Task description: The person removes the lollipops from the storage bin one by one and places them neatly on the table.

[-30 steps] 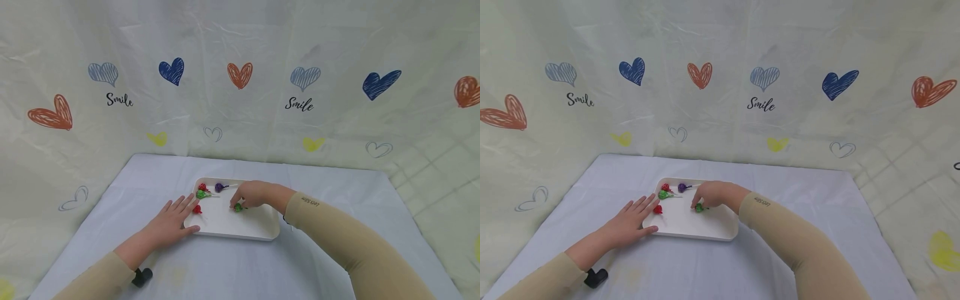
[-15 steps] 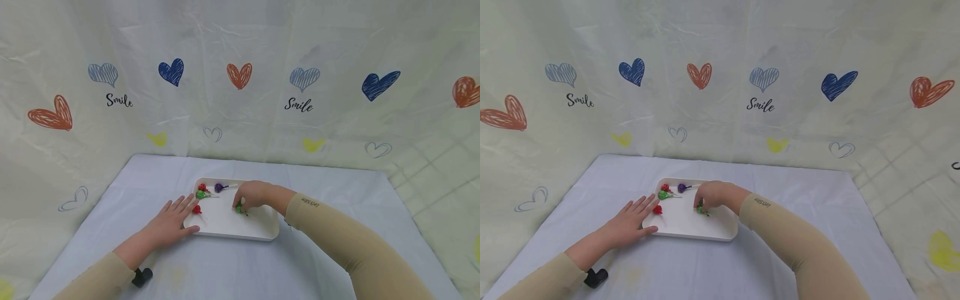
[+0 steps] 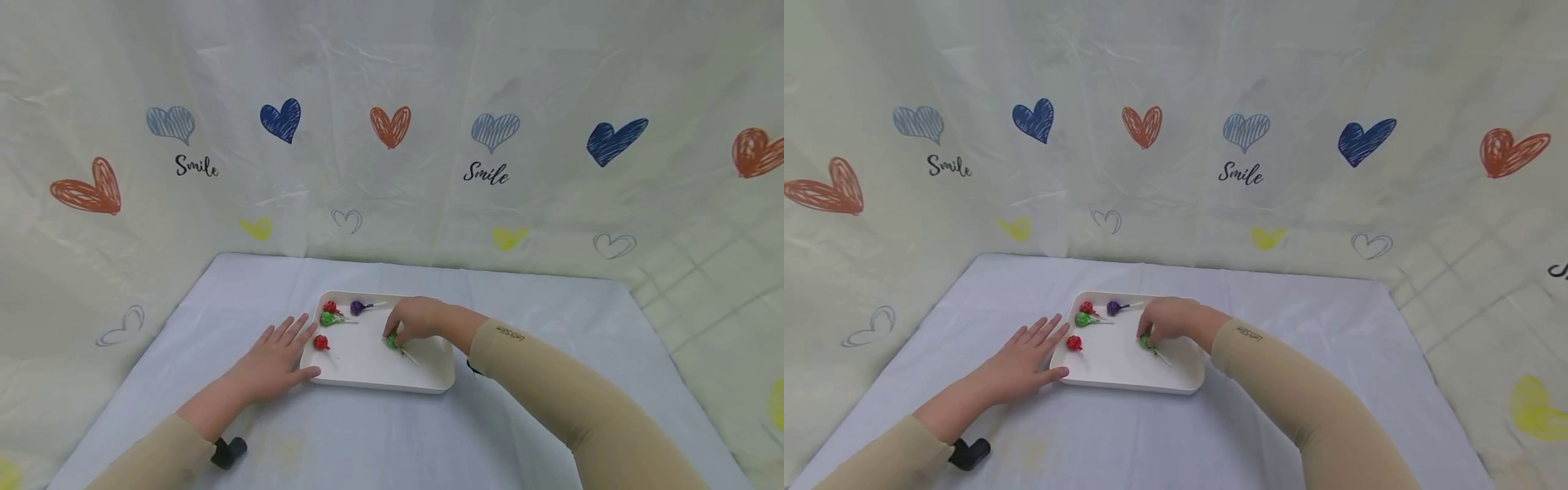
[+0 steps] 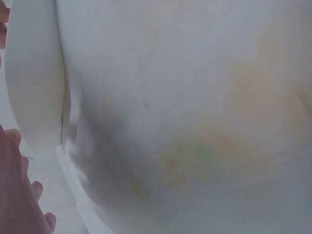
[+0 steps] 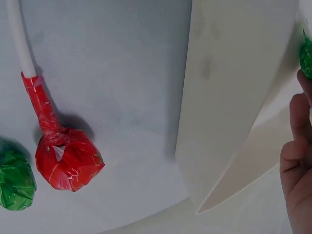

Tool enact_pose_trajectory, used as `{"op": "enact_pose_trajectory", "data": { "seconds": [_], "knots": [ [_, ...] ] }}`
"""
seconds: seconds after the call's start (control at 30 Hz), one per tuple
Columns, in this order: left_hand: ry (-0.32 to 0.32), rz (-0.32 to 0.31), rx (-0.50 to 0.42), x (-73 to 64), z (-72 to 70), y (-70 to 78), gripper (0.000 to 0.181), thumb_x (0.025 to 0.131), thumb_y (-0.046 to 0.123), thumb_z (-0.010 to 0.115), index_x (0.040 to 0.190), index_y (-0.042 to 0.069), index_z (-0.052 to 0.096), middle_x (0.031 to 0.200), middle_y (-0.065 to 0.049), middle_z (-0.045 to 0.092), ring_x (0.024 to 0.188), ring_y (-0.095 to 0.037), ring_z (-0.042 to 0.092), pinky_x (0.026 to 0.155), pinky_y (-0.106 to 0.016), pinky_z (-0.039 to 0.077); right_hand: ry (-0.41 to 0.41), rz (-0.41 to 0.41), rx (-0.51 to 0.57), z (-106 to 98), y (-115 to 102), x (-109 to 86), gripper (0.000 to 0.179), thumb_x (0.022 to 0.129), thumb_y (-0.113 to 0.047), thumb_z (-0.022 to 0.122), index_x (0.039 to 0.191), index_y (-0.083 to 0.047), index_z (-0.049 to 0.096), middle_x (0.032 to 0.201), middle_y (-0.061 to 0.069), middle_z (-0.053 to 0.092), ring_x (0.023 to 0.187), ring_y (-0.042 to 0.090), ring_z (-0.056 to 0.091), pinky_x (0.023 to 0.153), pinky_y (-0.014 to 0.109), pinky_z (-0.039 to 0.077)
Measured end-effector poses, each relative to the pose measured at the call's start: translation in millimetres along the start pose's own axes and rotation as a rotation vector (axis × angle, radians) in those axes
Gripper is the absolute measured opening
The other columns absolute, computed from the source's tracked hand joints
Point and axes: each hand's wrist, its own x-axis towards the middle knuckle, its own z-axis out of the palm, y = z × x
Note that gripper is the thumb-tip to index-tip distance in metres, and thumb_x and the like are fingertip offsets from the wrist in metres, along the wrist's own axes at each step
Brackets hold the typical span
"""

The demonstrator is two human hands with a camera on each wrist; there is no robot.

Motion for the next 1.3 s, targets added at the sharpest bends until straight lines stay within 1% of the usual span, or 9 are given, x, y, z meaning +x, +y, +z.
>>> {"op": "enact_pose_trajectory", "data": {
  "seconds": [0.17, 0.43, 0.53, 0.63, 0.77, 0.87, 1.0, 1.23, 1.3],
  "knots": [
    [-0.009, -0.012, -0.010, -2.6, 1.1, -0.4, 0.096, 0.088, 0.075, 0.049, 0.160, 0.018, 0.020, 0.166, -0.009, 0.012, 0.151, -0.038, 0.009, 0.118, -0.062, 0.009, 0.026, 0.007, 0.035, -1, 3, -3.5, 0.020, 0.087, -0.022, 0.078, 0.106, -0.027, 0.079, 0.104, -0.017, 0.071, 0.107, 0.011, 0.062, 0.097, 0.032, 0.048],
    [0.006, -0.023, -0.034, -6.5, 1.3, 2.6, 0.099, 0.085, 0.079, 0.047, 0.159, 0.019, 0.022, 0.165, -0.011, 0.014, 0.150, -0.040, 0.010, 0.116, -0.065, 0.009, 0.092, 0.050, 0.073, -4, 10, -10.2, 0.026, 0.087, -0.028, 0.078, 0.112, -0.030, 0.077, 0.106, -0.020, 0.070, 0.115, 0.013, 0.060, 0.101, 0.035, 0.046],
    [0.007, -0.036, -0.050, -6.8, 1.8, 3.6, 0.098, 0.085, 0.077, 0.050, 0.159, 0.018, 0.023, 0.165, -0.013, 0.013, 0.150, -0.040, 0.010, 0.116, -0.066, 0.009, 0.119, 0.041, 0.066, -6, 13, -13.1, 0.028, 0.087, -0.030, 0.078, 0.114, -0.029, 0.076, 0.108, -0.020, 0.070, 0.115, 0.012, 0.060, 0.102, 0.035, 0.045],
    [0.010, -0.047, -0.039, -6.2, 1.5, 3.9, 0.098, 0.085, 0.077, 0.051, 0.159, 0.018, 0.023, 0.166, -0.012, 0.012, 0.150, -0.040, 0.009, 0.116, -0.065, 0.009, 0.152, 0.027, 0.072, -9, 16, -17.3, 0.029, 0.087, -0.029, 0.078, 0.116, -0.027, 0.076, 0.109, -0.018, 0.071, 0.115, 0.014, 0.061, 0.101, 0.035, 0.046],
    [0.004, -0.052, -0.023, -3.8, 1.8, 3.1, 0.100, 0.084, 0.077, 0.051, 0.159, 0.019, 0.022, 0.166, -0.012, 0.011, 0.150, -0.039, 0.009, 0.116, -0.065, 0.010, 0.195, 0.023, 0.102, -11, 23, -24.4, 0.030, 0.087, -0.028, 0.078, 0.117, -0.024, 0.076, 0.108, -0.016, 0.072, 0.113, 0.018, 0.063, 0.098, 0.036, 0.048],
    [-0.015, -0.054, -0.032, -3.2, 1.8, 3.2, 0.100, 0.084, 0.076, 0.053, 0.159, 0.019, 0.022, 0.166, -0.012, 0.011, 0.150, -0.040, 0.010, 0.116, -0.066, 0.011, 0.214, 0.048, 0.138, -11, 29, -31.2, 0.031, 0.087, -0.028, 0.078, 0.117, -0.024, 0.076, 0.107, -0.016, 0.071, 0.112, 0.019, 0.063, 0.094, 0.036, 0.050],
    [-0.038, -0.062, -0.043, -3.0, 1.9, 4.2, 0.099, 0.084, 0.075, 0.054, 0.160, 0.019, 0.021, 0.166, -0.012, 0.011, 0.150, -0.040, 0.009, 0.116, -0.065, 0.010, 0.237, 0.104, 0.175, -13, 36, -41.3, 0.030, 0.088, -0.030, 0.077, 0.118, -0.027, 0.075, 0.111, -0.014, 0.070, 0.113, 0.020, 0.062, 0.092, 0.037, 0.051],
    [-0.040, -0.071, -0.043, -2.6, -0.9, 6.9, 0.100, 0.084, 0.074, 0.056, 0.159, 0.018, 0.022, 0.166, -0.013, 0.011, 0.150, -0.041, 0.009, 0.116, -0.066, 0.010, 0.289, 0.159, 0.170, -22, 52, -62.4, 0.029, 0.088, -0.032, 0.076, 0.117, -0.031, 0.075, 0.116, -0.009, 0.070, 0.100, 0.013, 0.061, 0.080, 0.033, 0.053],
    [-0.043, -0.073, -0.037, -2.5, -2.3, 7.5, 0.100, 0.084, 0.074, 0.056, 0.159, 0.018, 0.021, 0.166, -0.013, 0.011, 0.150, -0.041, 0.008, 0.116, -0.066, 0.010, 0.294, 0.169, 0.175, -22, 57, -69.9, 0.029, 0.088, -0.033, 0.076, 0.117, -0.030, 0.075, 0.117, -0.008, 0.070, 0.098, 0.013, 0.061, 0.079, 0.032, 0.053]
  ]
}}
